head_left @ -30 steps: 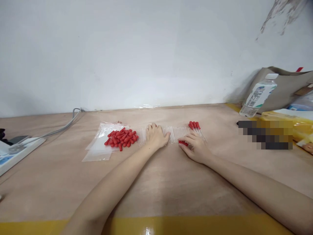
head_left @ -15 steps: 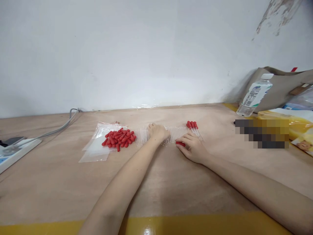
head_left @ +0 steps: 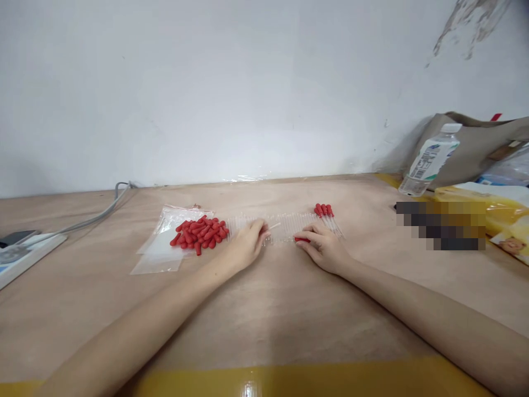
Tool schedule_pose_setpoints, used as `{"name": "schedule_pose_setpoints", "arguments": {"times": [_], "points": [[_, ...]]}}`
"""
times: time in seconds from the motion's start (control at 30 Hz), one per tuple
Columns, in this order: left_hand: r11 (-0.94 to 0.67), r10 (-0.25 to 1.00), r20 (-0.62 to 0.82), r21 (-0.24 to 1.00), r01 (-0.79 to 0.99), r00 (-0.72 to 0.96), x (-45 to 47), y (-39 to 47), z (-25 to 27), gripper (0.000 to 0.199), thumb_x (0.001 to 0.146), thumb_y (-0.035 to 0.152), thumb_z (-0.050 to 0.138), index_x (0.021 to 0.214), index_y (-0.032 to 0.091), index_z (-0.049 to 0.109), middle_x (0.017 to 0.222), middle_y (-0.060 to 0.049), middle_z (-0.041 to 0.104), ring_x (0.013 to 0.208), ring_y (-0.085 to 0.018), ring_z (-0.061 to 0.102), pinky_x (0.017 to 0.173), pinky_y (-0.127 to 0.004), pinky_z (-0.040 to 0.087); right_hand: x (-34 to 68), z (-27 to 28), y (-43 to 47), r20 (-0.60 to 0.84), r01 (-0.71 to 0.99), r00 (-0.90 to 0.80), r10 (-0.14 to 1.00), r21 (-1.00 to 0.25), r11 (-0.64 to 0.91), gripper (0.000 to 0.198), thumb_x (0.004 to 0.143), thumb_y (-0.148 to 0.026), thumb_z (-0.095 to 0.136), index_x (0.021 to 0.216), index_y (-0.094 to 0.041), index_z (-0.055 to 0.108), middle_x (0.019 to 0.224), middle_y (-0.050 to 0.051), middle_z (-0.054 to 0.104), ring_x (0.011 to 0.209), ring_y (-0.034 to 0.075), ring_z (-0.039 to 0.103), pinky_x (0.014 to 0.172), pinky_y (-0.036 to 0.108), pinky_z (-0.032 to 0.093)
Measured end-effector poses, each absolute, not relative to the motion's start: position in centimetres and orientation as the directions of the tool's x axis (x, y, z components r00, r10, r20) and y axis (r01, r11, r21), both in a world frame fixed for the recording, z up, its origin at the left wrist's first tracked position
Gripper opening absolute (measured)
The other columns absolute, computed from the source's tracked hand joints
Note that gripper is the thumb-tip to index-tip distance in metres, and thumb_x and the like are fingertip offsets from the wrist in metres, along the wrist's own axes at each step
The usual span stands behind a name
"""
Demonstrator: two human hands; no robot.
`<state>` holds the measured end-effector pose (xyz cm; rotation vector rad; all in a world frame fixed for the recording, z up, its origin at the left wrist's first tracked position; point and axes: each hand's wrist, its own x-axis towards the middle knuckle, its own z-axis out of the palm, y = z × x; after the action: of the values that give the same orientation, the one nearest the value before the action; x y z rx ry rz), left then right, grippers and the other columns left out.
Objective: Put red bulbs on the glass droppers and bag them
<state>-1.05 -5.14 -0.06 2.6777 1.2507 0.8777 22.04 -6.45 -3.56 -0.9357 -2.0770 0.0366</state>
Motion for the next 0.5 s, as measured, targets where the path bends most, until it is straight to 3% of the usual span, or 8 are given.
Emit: {"name": "schedule_pose_setpoints", "arguments": {"times": [0.17, 0.5], "points": [[-0.765, 0.602, 0.586, 0.229, 0.601, 0.542, -3.3, -6.2, -2.3, 0.019, 0.090, 0.023, 0.039, 0.101, 0.019, 0.055, 0.094, -0.006, 0.064, 0.084, -0.016, 0.061, 0.074, -0.030, 0.049, 21.8, -3.5, -6.6, 0.646, 0.566, -0.356, 0.675, -0.426, 0.706, 0.019, 0.086, -0.027, 0.047, 0.095, -0.024, 0.063, 0.083, 0.005, 0.060, 0.076, 0.017, 0.057, 0.068, 0.032, 0.047], [-0.820, 0.533, 0.623, 0.216, 0.529, 0.573, -2.9, -6.0, -3.1, 0.020, 0.089, 0.020, 0.044, 0.104, 0.019, 0.056, 0.092, -0.005, 0.065, 0.082, -0.015, 0.061, 0.073, -0.027, 0.050, 20.1, -3.2, -7.4, 0.564, 0.475, -0.427, 0.707, -0.526, 0.705, 0.021, 0.087, -0.025, 0.046, 0.102, -0.023, 0.061, 0.089, 0.004, 0.060, 0.078, 0.013, 0.057, 0.071, 0.028, 0.048]]}}
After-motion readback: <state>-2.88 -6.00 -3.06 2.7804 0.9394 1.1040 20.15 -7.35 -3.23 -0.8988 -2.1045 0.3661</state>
